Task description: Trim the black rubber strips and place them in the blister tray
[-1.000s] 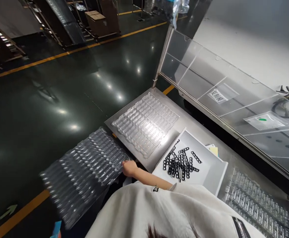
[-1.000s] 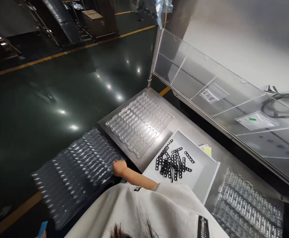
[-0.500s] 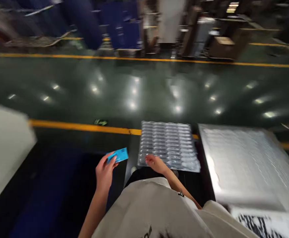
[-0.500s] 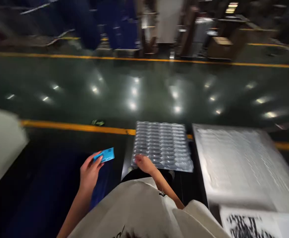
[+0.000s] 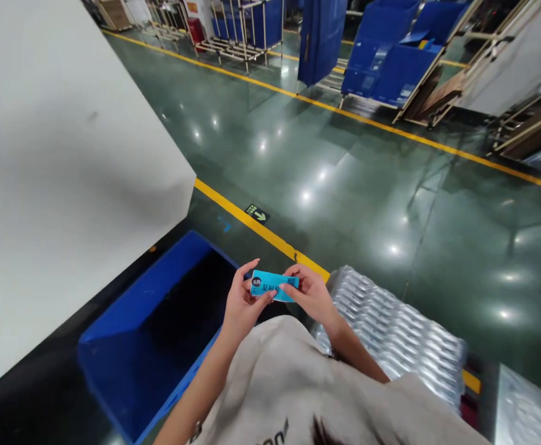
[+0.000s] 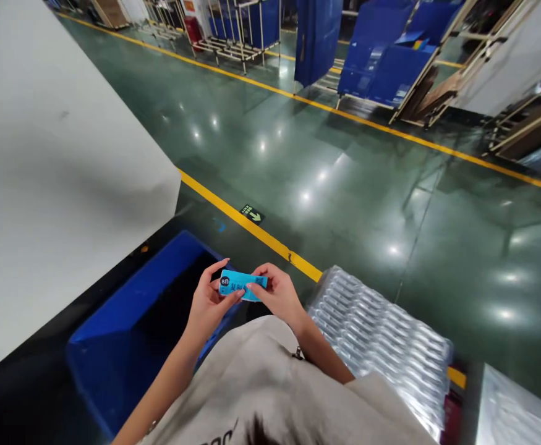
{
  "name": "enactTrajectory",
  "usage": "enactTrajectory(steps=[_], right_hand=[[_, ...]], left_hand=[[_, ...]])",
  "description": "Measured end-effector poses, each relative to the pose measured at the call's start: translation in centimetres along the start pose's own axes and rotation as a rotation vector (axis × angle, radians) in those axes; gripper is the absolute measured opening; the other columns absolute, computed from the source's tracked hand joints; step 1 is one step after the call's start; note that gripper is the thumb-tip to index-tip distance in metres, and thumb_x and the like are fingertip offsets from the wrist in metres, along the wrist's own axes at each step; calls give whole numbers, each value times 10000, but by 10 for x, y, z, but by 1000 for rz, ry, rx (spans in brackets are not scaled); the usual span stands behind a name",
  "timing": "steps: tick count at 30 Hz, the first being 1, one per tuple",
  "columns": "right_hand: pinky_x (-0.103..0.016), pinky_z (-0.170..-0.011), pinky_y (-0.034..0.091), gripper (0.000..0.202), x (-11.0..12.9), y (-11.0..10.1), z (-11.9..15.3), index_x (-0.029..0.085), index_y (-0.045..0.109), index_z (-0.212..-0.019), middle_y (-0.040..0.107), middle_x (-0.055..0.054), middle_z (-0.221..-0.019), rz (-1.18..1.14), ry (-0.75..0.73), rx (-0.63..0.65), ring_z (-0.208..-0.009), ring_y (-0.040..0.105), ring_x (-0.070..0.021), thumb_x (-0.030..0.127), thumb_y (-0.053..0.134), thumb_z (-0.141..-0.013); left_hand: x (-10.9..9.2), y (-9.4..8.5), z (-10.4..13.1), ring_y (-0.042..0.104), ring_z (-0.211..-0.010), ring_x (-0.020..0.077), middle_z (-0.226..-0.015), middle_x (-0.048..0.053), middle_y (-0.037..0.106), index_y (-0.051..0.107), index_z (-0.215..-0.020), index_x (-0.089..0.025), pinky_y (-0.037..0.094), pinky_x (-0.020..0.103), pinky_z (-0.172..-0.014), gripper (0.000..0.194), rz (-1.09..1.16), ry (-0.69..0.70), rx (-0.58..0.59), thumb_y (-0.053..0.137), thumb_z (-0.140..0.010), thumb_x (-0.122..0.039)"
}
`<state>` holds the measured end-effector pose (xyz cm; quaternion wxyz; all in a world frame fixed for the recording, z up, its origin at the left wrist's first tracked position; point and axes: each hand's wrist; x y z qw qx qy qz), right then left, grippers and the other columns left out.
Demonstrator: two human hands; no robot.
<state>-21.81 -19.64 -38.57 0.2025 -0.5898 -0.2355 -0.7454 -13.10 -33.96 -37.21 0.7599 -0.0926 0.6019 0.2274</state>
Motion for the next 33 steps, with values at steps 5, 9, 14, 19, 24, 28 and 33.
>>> enactTrajectory(steps=[5,9,14,19,24,28,33], right_hand=[[-211,-546,383,225,20,-57,-81,194,571,-849,528,46,-680,105,15,-64,-594,462,-89,332,705,-733],[-211,-550,353,136,36,-135,-166,185,574,-808,507,54,-666,149,26,-205,-587,429,-83,216,650,-700],[-212,-557,341,94,70,-262,-284,177,588,-789,533,53,-655,248,15,-410,-595,445,-90,158,607,-699],[-210,-539,295,96,128,-377,-380,182,564,-766,489,71,-596,398,-39,-364,-570,424,-87,114,572,-699],[-223,-565,274,84,162,-472,-511,183,565,-742,468,76,-593,585,-17,-313,-587,413,-86,131,607,-691],[-226,-554,242,129,179,-550,-646,176,533,-679,440,74,-580,600,29,-294,-582,367,-84,205,656,-700],[-224,-550,245,131,225,-651,-795,177,493,-642,431,63,-591,453,64,-334,-586,358,-90,213,614,-677]], left_hand=[[-11,42,-103,634,-649,145,-760,8,664,392,-1379,-165,521,223,-590,875,-101,8,60,845,-643,-298],[-12,108,-219,631,-622,141,-766,10,684,395,-1379,-175,523,235,-617,940,-45,-73,88,877,-591,-351],[-12,221,-390,631,-630,161,-704,44,679,668,-854,-130,521,259,-624,597,30,-344,203,915,-434,-474],[-31,312,-534,483,-521,102,-542,-16,563,690,-710,-131,437,222,-557,473,-69,-175,374,880,-495,-507],[-40,376,-690,495,-577,136,-596,15,593,676,-701,-137,415,237,-577,432,-203,-40,475,816,-592,-531],[-56,433,-835,460,-577,129,-586,-1,550,651,-684,-140,394,232,-574,410,-226,19,515,821,-588,-501],[-125,518,-1004,421,-567,113,-568,-21,486,590,-628,-144,353,218,-554,412,-204,-29,677,800,-617,-498]])
Point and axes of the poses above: each hand's wrist, its own z-axis away from the middle knuckle, its own y-axis out of the palm, x = y × z
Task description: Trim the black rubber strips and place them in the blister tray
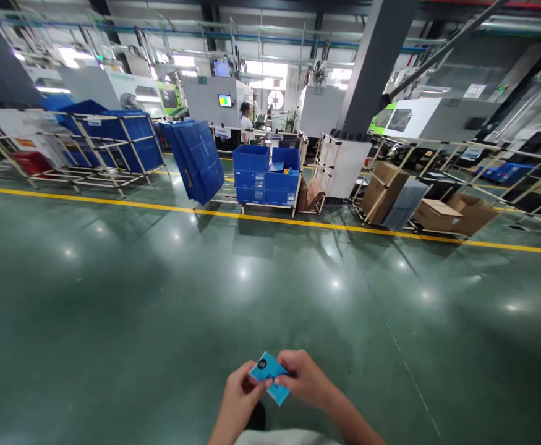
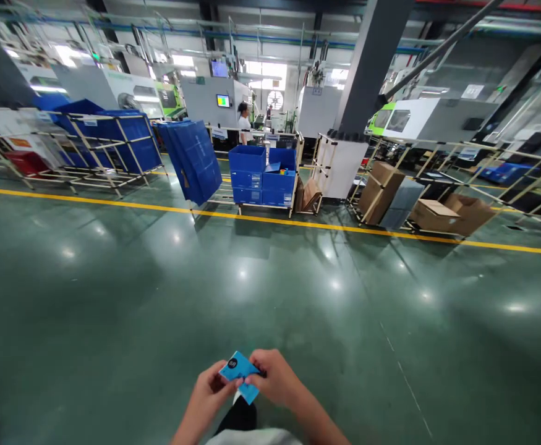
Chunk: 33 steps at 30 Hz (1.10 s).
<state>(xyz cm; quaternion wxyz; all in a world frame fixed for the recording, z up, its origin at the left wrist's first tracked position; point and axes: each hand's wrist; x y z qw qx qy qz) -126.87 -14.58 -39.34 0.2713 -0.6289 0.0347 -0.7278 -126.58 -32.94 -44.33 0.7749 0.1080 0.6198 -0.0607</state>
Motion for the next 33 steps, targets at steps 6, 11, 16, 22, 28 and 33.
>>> enactTrajectory(steps=[6,11,16,22,28,33], right_hand=[[-221,-557,291,222,-8,-82,-177,185,474,-676,423,58,-619,-290,46,-77,-593,361,-95,325,645,-698],[-214,-560,320,182,-47,-148,-355,182,481,-693,436,57,-621,-317,35,-105,-585,383,-91,310,609,-711],[-201,-542,324,159,-52,-241,-548,167,536,-654,475,51,-595,-271,11,-62,-573,404,-90,283,640,-686],[-195,-560,323,55,-20,-346,-751,160,647,-693,551,44,-623,-186,9,-37,-594,447,-92,215,649,-691],[-207,-586,337,39,-38,-407,-959,159,670,-675,593,35,-614,-102,58,-141,-600,473,-98,191,651,-687],[-242,-618,457,190,-67,-478,-1125,154,667,-728,676,-22,-688,-144,192,-312,-645,593,-149,336,614,-746]], left_hand=[[-67,-30,-207,407,-578,113,-586,-23,461,546,-627,-152,339,220,-560,359,-87,-23,152,737,-697,-447],[-68,-55,-402,421,-590,122,-595,-16,475,551,-623,-155,340,217,-563,329,-265,10,113,693,-745,-426],[-105,-80,-594,480,-585,138,-586,5,549,642,-670,-147,373,221,-569,324,-347,-6,7,704,-736,-459],[-174,-112,-792,557,-608,155,-630,21,624,678,-739,-139,440,232,-597,348,-230,-72,-81,731,-707,-481],[-187,-160,-1011,621,-676,169,-709,34,675,669,-779,-145,500,249,-673,314,-196,-72,-42,723,-731,-450],[-215,-216,-1207,689,-798,206,-896,90,727,655,-941,-151,552,311,-749,373,-162,-132,41,728,-716,-440]])
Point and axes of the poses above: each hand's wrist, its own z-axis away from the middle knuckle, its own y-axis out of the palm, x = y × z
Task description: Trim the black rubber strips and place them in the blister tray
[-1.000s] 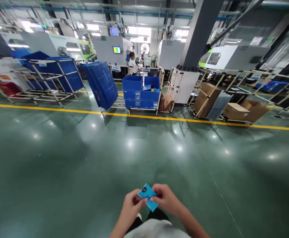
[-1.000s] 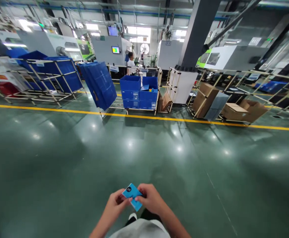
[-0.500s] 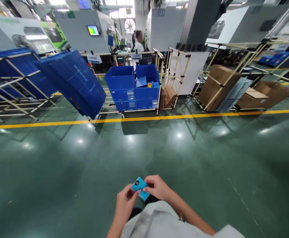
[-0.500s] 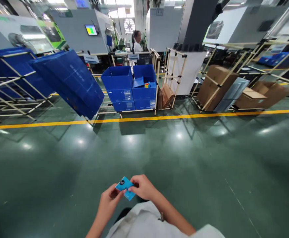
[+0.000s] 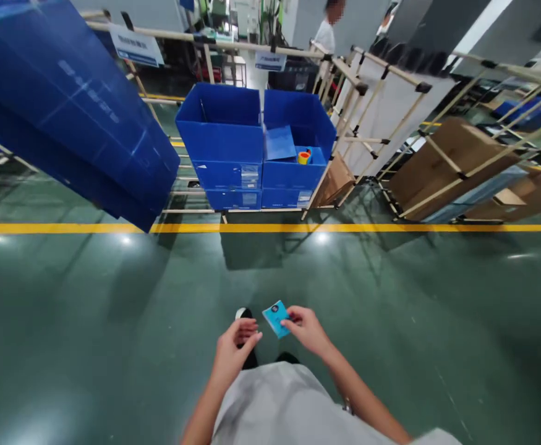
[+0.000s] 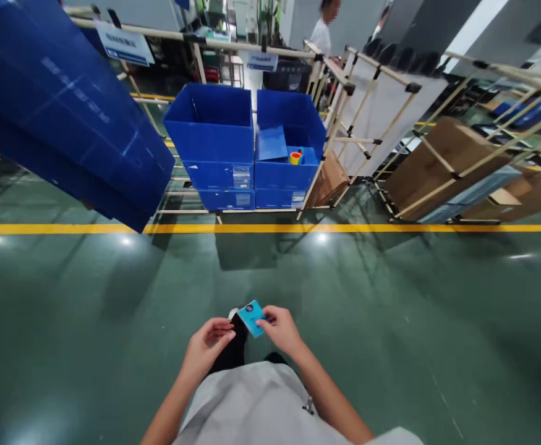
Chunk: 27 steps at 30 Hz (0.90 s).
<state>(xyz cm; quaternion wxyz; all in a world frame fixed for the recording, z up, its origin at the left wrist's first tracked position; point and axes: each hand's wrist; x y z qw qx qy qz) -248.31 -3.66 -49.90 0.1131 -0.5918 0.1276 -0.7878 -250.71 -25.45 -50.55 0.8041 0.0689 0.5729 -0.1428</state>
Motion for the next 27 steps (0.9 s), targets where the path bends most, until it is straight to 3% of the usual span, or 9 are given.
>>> enactTrajectory(steps=[3,6,9,12,16,20,24,27], right_hand=[[-292,-646,507,290,8,-28,-98,149,666,-751,697,-63,-724,-6,66,-137,-665,630,-184,434,610,-752],[-327,-699,516,319,7,-56,-195,157,675,-727,699,-75,-738,3,86,-257,-696,637,-205,474,640,-726],[-324,-704,503,311,-12,-76,-303,166,684,-691,696,-69,-728,4,85,-341,-701,625,-203,476,665,-707],[-296,-623,456,313,-46,-87,-425,168,678,-656,676,-57,-683,15,95,-421,-635,576,-179,479,676,-687],[-279,-567,389,337,-98,-88,-587,163,662,-632,622,-33,-629,31,127,-488,-562,483,-141,497,671,-673],[-271,-546,331,331,-154,-77,-720,164,664,-665,495,24,-542,36,177,-519,-529,386,-115,494,682,-660],[-263,-520,282,322,-215,-61,-815,170,650,-685,430,46,-526,22,208,-528,-516,345,-102,488,693,-661],[-262,-512,258,339,-257,-48,-862,179,629,-683,382,59,-517,9,224,-542,-515,314,-95,512,693,-670]], left_hand=[[-27,-45,-111,699,-802,210,-911,106,734,653,-968,-150,561,330,-751,383,-109,-36,43,667,-752,-466],[-40,-81,-224,704,-783,213,-884,106,741,667,-939,-152,566,336,-731,384,-261,-58,87,606,-771,-492],[-34,-103,-345,708,-776,221,-874,99,747,684,-920,-161,570,341,-712,381,-359,-80,119,589,-767,-497],[-14,-115,-471,710,-792,228,-884,90,751,692,-942,-171,574,354,-723,362,-465,-91,142,566,-784,-472],[27,-116,-638,704,-867,232,-1011,126,736,668,-1078,-140,564,373,-811,354,-621,-119,147,531,-828,-350],[79,-104,-798,674,-917,245,-1152,155,680,544,-1327,-127,517,420,-912,487,-797,-129,177,530,-853,-239],[127,-84,-932,612,-1090,323,-1258,177,602,384,-1480,-212,481,480,-940,635,-989,-83,141,551,-867,-226],[152,-75,-995,616,-1071,359,-1272,180,580,321,-1513,-273,523,460,-831,672,-1191,27,94,556,-884,-290]])
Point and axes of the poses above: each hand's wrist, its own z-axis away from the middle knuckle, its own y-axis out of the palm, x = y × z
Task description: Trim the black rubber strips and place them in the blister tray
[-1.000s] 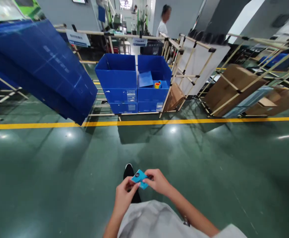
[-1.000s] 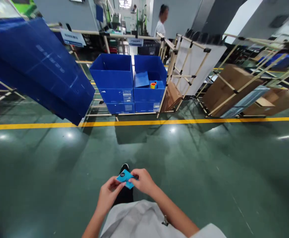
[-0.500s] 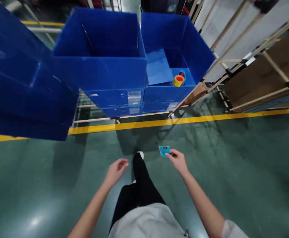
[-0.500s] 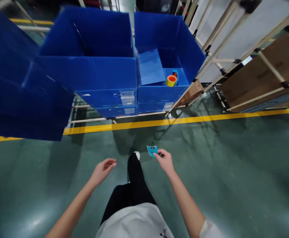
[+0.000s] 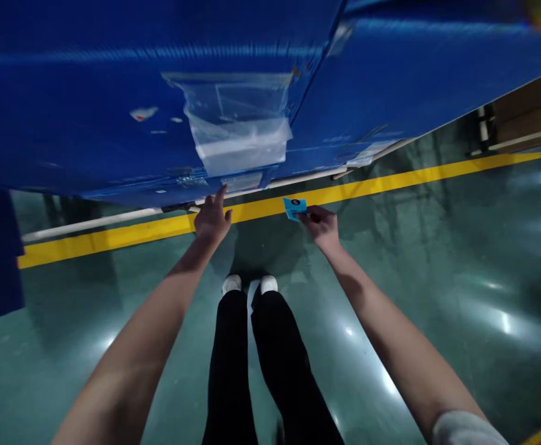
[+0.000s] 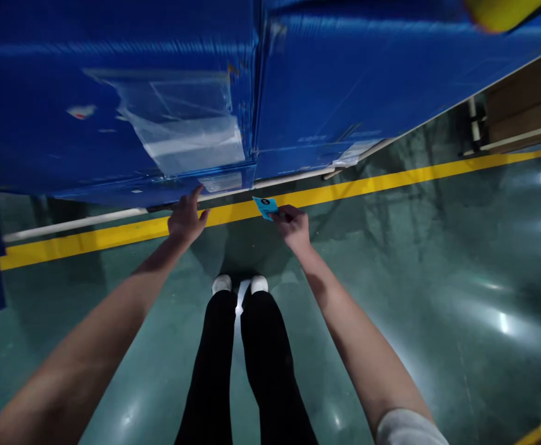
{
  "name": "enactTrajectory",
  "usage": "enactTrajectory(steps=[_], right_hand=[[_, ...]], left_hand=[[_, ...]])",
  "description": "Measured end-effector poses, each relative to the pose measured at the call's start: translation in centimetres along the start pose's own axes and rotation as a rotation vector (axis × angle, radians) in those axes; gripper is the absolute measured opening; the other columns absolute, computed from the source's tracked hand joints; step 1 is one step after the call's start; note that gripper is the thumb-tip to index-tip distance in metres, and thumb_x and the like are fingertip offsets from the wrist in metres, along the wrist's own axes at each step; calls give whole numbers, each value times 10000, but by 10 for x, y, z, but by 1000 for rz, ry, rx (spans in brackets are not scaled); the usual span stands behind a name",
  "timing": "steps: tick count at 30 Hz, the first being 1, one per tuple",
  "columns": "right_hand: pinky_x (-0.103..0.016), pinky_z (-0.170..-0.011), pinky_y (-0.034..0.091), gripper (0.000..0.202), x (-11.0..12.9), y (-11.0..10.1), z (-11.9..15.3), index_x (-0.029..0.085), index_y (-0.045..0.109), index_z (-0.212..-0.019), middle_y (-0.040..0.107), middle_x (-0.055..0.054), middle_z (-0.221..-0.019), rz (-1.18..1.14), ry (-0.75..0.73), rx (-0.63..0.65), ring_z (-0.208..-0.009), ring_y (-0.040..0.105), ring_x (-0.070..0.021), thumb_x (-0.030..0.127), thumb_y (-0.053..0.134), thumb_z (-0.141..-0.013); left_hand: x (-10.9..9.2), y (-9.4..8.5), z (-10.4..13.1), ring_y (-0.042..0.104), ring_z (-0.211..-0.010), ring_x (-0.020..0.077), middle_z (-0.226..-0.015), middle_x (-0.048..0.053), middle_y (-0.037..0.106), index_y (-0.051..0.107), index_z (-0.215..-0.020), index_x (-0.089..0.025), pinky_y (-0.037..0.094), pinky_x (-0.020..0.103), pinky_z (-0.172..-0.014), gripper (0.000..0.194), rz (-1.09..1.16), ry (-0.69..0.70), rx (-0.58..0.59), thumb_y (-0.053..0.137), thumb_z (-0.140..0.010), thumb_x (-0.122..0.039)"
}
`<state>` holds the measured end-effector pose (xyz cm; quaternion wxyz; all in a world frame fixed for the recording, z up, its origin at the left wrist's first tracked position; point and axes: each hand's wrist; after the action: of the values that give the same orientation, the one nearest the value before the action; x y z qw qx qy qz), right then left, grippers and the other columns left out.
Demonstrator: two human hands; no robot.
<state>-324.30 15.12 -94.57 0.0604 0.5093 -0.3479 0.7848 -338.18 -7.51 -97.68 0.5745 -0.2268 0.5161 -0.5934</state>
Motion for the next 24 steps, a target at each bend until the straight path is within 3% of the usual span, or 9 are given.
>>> enactTrajectory(steps=[4,10,14,17,20,24], right_hand=[[-263,-518,272,310,-33,36,-27,189,623,-673,395,60,-523,-35,-10,-20,-526,329,-92,488,707,-672],[-255,-522,321,259,-48,67,-46,179,650,-713,478,47,-568,-9,-118,-52,-529,365,-86,429,711,-734],[-263,-601,405,287,-32,93,-74,177,669,-760,635,-9,-747,117,-361,-12,-608,479,-103,452,655,-841],[-269,-712,431,242,-9,114,-99,180,693,-878,678,-33,-874,266,-528,140,-749,558,-123,393,588,-921],[-284,-782,414,239,12,130,-116,187,687,-961,679,-39,-893,467,-542,301,-872,570,-143,367,530,-964],[-345,-816,399,203,28,137,-119,195,683,-984,684,-55,-970,717,-498,406,-979,560,-199,339,545,-949]], left_hand=[[10,20,-37,616,-1058,363,-1243,161,601,348,-1495,-287,527,445,-806,662,-104,59,-53,573,-873,-298],[13,36,-53,630,-1037,277,-1182,96,663,448,-1380,-234,502,362,-873,510,-6,34,-57,544,-880,-261],[8,38,-61,629,-1027,264,-1138,89,670,508,-1315,-254,481,371,-912,406,-26,59,-28,508,-911,-289],[11,42,-63,644,-968,247,-1100,83,672,557,-1263,-242,497,372,-893,353,12,119,-58,506,-915,-273],[19,51,-60,651,-906,222,-1051,65,680,591,-1211,-227,510,352,-872,326,73,202,-150,539,-890,-224],[27,60,-57,647,-896,216,-995,58,681,588,-1218,-226,509,335,-857,339,115,226,-194,546,-883,-209]])
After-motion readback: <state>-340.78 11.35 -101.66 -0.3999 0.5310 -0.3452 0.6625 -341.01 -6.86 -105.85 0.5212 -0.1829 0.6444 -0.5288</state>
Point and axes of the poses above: each hand's wrist, its own z-axis away from the middle knuckle, its own y-axis out of the palm, x = y × z
